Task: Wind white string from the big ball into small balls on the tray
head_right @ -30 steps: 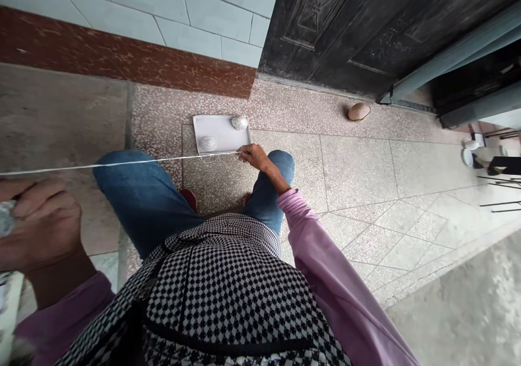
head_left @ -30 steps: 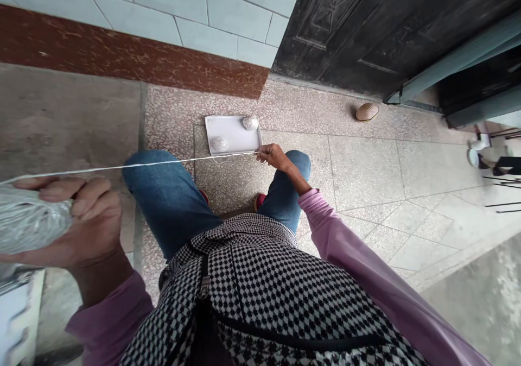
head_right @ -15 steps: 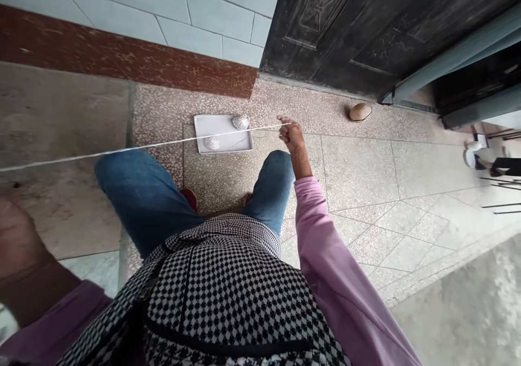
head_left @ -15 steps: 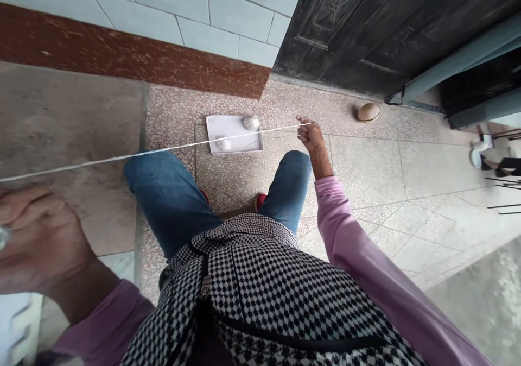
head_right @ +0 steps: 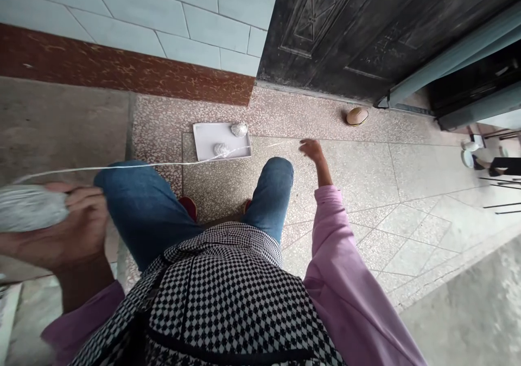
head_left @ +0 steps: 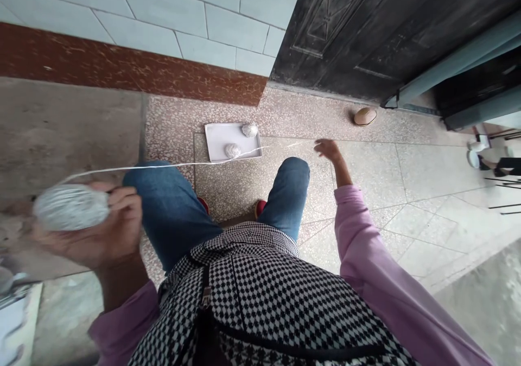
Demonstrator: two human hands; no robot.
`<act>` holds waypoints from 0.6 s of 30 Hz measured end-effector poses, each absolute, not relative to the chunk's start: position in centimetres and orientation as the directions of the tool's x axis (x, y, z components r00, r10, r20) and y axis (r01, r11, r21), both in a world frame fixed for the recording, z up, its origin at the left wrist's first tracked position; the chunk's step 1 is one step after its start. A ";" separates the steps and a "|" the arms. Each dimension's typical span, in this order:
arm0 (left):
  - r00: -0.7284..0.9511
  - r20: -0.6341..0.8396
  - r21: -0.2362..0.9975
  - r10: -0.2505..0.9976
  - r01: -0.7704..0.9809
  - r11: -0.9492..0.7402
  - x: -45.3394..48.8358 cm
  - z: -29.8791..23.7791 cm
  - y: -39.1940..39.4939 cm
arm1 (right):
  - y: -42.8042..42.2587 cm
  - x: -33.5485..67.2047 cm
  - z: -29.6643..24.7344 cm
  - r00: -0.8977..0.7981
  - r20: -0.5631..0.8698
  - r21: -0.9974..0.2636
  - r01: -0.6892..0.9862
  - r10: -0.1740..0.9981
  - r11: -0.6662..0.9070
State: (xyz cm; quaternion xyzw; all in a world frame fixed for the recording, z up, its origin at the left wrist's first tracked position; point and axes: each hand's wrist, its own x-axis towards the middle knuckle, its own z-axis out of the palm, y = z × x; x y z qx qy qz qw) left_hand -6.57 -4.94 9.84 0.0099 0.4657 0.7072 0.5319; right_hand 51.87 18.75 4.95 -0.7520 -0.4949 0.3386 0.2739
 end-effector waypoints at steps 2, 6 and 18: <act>-0.396 -0.418 0.671 0.818 -0.741 -0.017 -4.1 8.7 -3.8 | 16.9 50.7 3.8 0.226 -0.276 -0.705 0.613 0.934 -0.357; -0.105 -0.541 0.647 0.835 -0.687 0.332 1.4 5.7 -1.3 | 14.7 45.4 2.3 0.107 -0.208 -0.744 0.628 0.972 -0.228; 0.182 -0.588 0.694 0.788 -0.387 0.608 6.1 0.0 -0.9 | 4.4 26.6 -3.6 -0.474 -0.310 -0.932 0.324 0.824 -0.164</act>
